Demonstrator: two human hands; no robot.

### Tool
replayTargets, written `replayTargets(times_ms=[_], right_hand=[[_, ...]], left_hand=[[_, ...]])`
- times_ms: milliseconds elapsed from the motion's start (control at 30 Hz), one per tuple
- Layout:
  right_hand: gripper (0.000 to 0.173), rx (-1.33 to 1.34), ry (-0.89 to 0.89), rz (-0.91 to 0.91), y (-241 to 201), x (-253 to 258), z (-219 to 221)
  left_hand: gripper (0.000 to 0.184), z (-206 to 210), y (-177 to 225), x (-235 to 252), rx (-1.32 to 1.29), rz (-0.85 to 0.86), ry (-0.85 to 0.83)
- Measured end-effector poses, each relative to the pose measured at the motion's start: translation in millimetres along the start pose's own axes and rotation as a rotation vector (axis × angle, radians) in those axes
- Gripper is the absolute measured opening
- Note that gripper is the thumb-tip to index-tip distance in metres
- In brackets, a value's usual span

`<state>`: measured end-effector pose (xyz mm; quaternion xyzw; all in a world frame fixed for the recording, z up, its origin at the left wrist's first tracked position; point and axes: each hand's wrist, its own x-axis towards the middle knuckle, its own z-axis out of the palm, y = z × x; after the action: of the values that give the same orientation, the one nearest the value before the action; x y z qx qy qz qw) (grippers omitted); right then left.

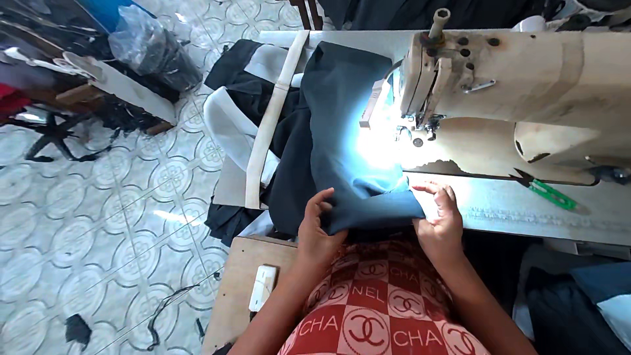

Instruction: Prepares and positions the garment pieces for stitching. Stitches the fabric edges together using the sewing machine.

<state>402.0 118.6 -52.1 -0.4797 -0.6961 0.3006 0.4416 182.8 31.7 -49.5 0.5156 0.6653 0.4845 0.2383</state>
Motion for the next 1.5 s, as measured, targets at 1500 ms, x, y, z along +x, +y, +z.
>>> replayTargets(times_ms=[1500], right_hand=[[0.026, -0.336, -0.122, -0.409, -31.5, -27.8, -14.9]], left_hand=[[0.028, 11.4, 59.6, 29.4, 0.717, 0.53, -0.34]])
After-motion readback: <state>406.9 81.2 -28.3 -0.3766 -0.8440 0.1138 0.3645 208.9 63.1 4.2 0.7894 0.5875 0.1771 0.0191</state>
